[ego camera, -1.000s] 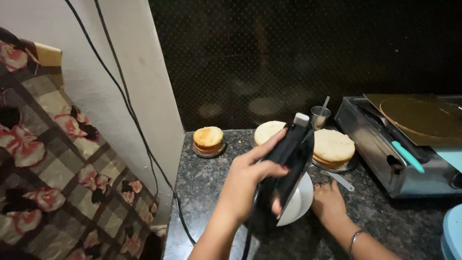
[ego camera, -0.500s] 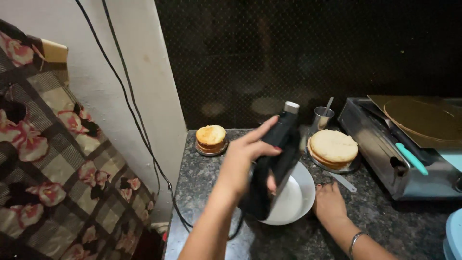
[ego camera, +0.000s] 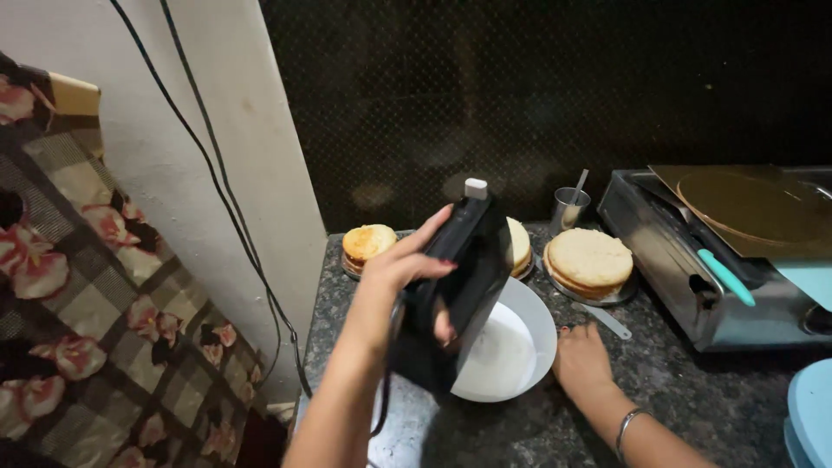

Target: The person whips a liquid in a bowl using a hand mixer, then sets the mixer aside to move a cake layer. They then resume whipping the liquid with the mixer while holding the bowl.

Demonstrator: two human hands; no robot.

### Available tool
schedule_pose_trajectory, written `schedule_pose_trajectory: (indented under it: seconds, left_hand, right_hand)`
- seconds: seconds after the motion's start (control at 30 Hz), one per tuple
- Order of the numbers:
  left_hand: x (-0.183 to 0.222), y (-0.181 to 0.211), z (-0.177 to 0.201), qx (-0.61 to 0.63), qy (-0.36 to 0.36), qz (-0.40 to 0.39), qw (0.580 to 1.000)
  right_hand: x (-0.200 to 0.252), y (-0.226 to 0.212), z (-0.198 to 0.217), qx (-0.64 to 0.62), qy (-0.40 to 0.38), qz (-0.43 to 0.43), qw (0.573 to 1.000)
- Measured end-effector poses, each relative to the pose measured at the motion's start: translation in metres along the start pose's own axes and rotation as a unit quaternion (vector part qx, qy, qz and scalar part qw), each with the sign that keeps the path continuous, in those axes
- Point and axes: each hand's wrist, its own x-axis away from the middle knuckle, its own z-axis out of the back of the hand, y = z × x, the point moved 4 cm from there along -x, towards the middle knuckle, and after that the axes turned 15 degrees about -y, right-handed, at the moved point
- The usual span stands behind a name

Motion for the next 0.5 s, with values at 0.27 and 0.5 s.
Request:
schedule_pose_trajectory:
  seconds: [0.27, 0.5]
  left_hand:
    - [0.0, -0.011, -0.054, -0.002, 0.006, -0.005, 1.0]
    - [0.004, -0.002, -0.06, 0.013, 0.046, 0.022, 0.999]
  right_hand:
    - [-0.032, 0.045, -0.032, -0.096, -0.031, 0.029, 0.995]
    - [-0.031, 0.133, 0.028, -0.497, -0.039, -0.059, 0.865]
